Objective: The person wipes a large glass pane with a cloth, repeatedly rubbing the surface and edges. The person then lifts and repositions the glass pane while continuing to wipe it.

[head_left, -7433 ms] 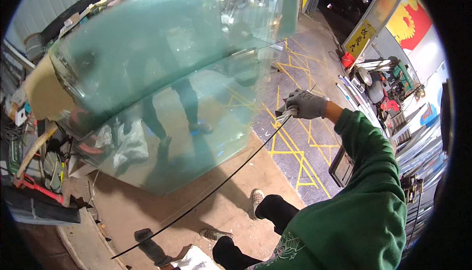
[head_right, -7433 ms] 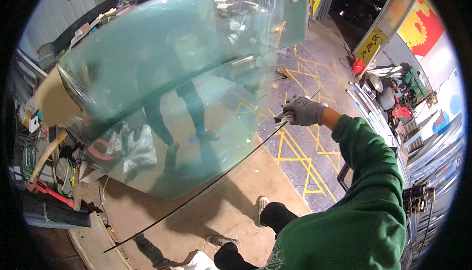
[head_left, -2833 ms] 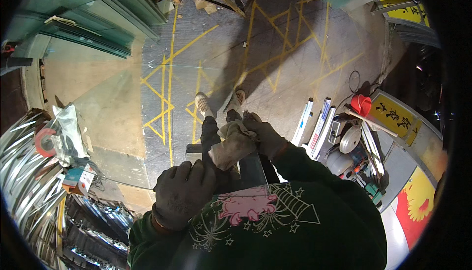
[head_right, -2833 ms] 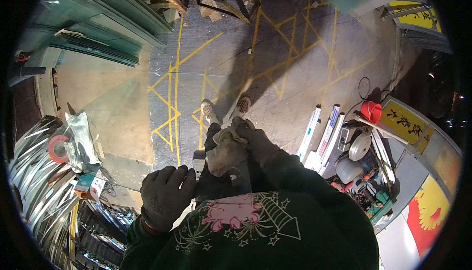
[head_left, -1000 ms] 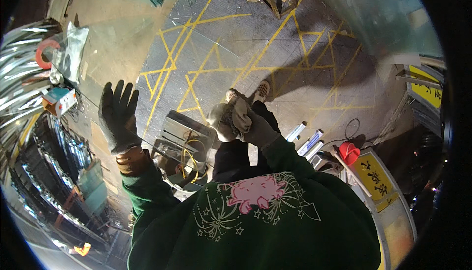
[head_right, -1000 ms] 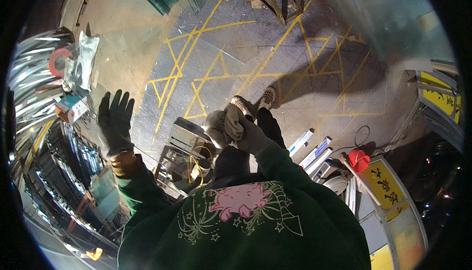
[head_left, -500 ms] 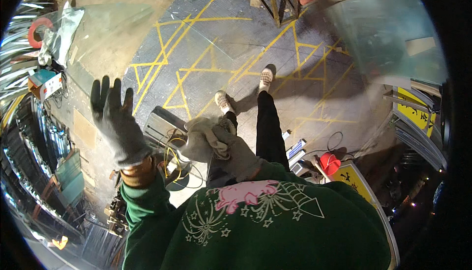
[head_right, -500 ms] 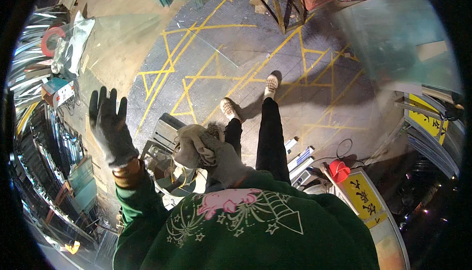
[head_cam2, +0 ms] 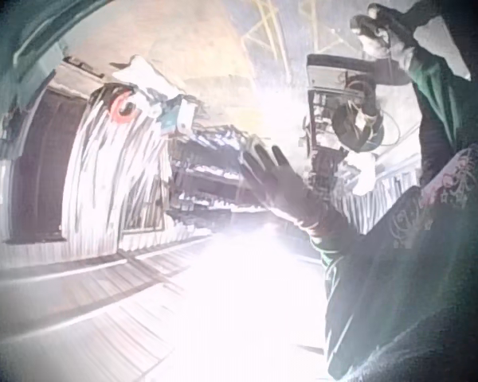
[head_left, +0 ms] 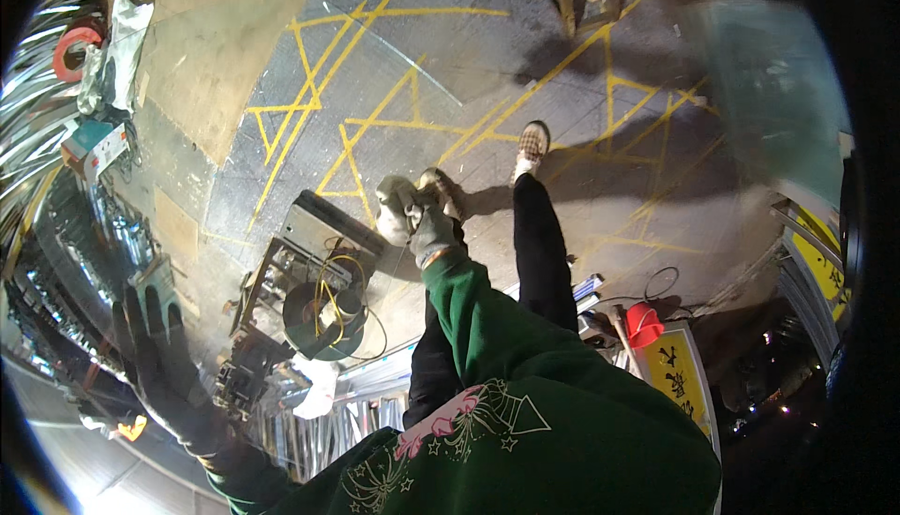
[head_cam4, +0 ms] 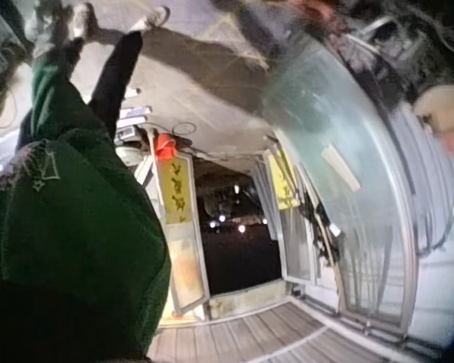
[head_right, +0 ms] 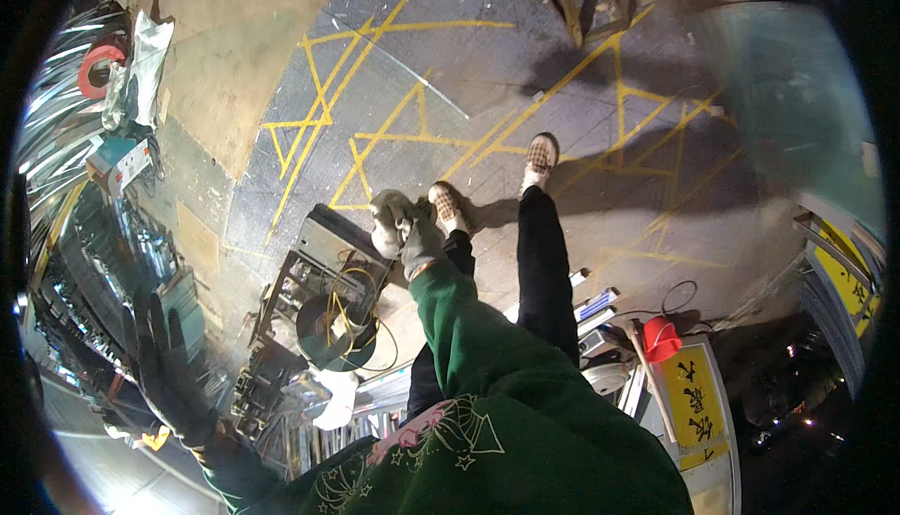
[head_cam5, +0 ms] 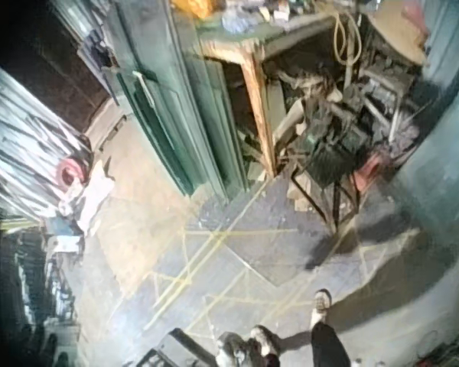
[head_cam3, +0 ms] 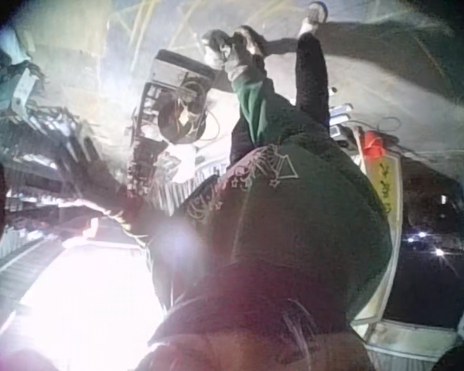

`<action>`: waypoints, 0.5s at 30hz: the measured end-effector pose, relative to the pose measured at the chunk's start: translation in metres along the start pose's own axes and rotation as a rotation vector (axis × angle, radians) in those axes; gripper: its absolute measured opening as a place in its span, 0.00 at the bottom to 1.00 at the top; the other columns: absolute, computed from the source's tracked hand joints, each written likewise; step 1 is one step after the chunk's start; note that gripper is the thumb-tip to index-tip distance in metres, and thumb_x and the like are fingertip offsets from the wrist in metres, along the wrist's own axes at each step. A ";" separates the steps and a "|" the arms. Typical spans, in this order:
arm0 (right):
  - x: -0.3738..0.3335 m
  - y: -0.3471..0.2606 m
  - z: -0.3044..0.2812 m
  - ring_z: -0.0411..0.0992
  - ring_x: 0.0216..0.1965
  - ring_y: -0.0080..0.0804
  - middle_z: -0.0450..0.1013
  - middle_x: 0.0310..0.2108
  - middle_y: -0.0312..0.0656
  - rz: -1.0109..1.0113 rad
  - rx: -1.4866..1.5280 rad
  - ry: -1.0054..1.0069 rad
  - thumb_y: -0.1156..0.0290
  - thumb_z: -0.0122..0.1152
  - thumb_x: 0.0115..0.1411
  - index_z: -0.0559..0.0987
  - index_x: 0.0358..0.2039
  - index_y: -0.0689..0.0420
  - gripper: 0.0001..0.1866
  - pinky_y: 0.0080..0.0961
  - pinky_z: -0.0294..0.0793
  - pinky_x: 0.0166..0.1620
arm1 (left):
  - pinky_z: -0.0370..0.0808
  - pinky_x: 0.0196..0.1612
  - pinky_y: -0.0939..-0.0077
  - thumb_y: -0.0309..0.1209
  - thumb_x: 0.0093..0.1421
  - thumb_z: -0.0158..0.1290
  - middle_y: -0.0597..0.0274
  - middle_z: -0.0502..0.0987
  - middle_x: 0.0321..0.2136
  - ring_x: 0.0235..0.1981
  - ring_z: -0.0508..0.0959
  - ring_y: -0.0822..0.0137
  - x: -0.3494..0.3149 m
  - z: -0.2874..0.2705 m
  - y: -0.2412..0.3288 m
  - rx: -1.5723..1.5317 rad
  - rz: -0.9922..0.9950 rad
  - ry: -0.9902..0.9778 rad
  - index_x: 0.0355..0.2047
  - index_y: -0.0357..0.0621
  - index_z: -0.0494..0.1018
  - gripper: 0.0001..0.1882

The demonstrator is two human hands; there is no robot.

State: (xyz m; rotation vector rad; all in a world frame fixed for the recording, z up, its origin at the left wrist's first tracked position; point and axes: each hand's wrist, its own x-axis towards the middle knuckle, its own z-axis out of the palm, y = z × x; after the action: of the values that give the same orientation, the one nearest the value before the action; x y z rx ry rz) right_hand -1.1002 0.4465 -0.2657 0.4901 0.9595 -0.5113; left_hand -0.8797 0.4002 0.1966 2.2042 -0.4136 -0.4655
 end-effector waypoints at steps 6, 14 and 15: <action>0.150 0.004 -0.078 0.76 0.54 0.33 0.77 0.52 0.40 -0.054 0.163 -0.012 0.65 0.45 0.78 0.75 0.58 0.55 0.15 0.29 0.75 0.59 | 0.60 0.79 0.53 0.30 0.79 0.36 0.49 0.56 0.78 0.77 0.59 0.48 0.005 -0.022 -0.023 0.149 -0.105 -0.009 0.76 0.32 0.55 0.28; 0.065 -0.014 -0.019 0.78 0.42 0.27 0.79 0.45 0.38 -0.090 -0.044 0.114 0.64 0.60 0.74 0.78 0.52 0.56 0.13 0.28 0.80 0.41 | 0.56 0.80 0.52 0.35 0.79 0.37 0.46 0.58 0.77 0.76 0.61 0.49 0.007 -0.020 -0.028 0.453 -0.152 0.003 0.78 0.34 0.50 0.32; 0.026 -0.007 -0.002 0.78 0.43 0.28 0.79 0.46 0.38 -0.057 -0.029 0.189 0.64 0.59 0.74 0.78 0.53 0.56 0.13 0.28 0.80 0.42 | 0.56 0.80 0.52 0.35 0.79 0.37 0.46 0.58 0.77 0.76 0.61 0.49 0.007 -0.019 -0.028 0.383 -0.128 0.052 0.78 0.34 0.51 0.31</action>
State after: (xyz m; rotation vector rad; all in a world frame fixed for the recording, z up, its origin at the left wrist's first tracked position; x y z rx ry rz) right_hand -1.0939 0.4373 -0.2904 0.4920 1.1630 -0.5073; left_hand -0.8609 0.4268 0.1852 2.6190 -0.3573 -0.4225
